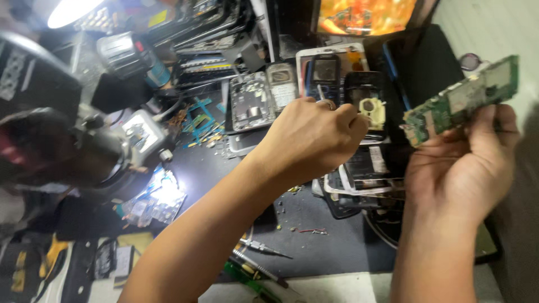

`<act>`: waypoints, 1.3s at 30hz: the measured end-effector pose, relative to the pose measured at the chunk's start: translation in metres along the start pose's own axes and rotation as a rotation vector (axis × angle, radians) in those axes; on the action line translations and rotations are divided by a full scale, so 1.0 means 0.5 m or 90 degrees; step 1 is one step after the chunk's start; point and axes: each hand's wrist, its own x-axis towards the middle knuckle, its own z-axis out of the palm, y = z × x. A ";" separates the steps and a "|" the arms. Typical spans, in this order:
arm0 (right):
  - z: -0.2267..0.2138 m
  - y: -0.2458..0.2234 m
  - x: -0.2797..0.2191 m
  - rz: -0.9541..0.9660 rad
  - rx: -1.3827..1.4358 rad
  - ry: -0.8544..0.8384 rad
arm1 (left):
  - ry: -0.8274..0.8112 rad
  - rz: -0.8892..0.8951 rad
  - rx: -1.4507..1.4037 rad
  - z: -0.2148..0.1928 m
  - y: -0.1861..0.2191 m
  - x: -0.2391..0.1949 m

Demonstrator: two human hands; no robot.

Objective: The person disassembles a mobile phone using a metal spudger and pliers. They pry open the casing, remove the back cover, extract the battery, and detach the motherboard and camera module. The components are placed on the workbench.

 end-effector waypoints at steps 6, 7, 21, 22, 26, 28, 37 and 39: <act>0.013 0.020 -0.054 0.054 -0.085 -0.076 | -0.051 -0.174 -0.190 -0.149 0.032 -0.143; 0.025 0.026 -0.072 0.086 -0.100 -0.094 | -0.093 -0.208 -0.208 -0.169 0.037 -0.176; 0.082 0.142 -0.262 0.284 -0.513 -0.329 | -0.184 -0.470 0.080 -0.141 -0.006 -0.394; 0.079 0.151 -0.267 0.298 -0.503 -0.338 | -0.174 -0.462 0.076 -0.134 -0.010 -0.395; 0.068 0.188 -0.289 0.360 -0.463 -0.365 | -0.128 -0.430 0.071 -0.134 -0.014 -0.399; 0.065 0.200 -0.293 0.393 -0.451 -0.356 | -0.082 -0.431 0.045 -0.144 -0.013 -0.397; 0.091 0.215 -0.311 0.177 -0.793 -0.502 | 0.080 -0.447 -0.166 -0.220 0.014 -0.395; 0.101 0.212 -0.314 0.079 -0.761 -0.552 | 0.045 -0.419 -0.215 -0.239 0.019 -0.396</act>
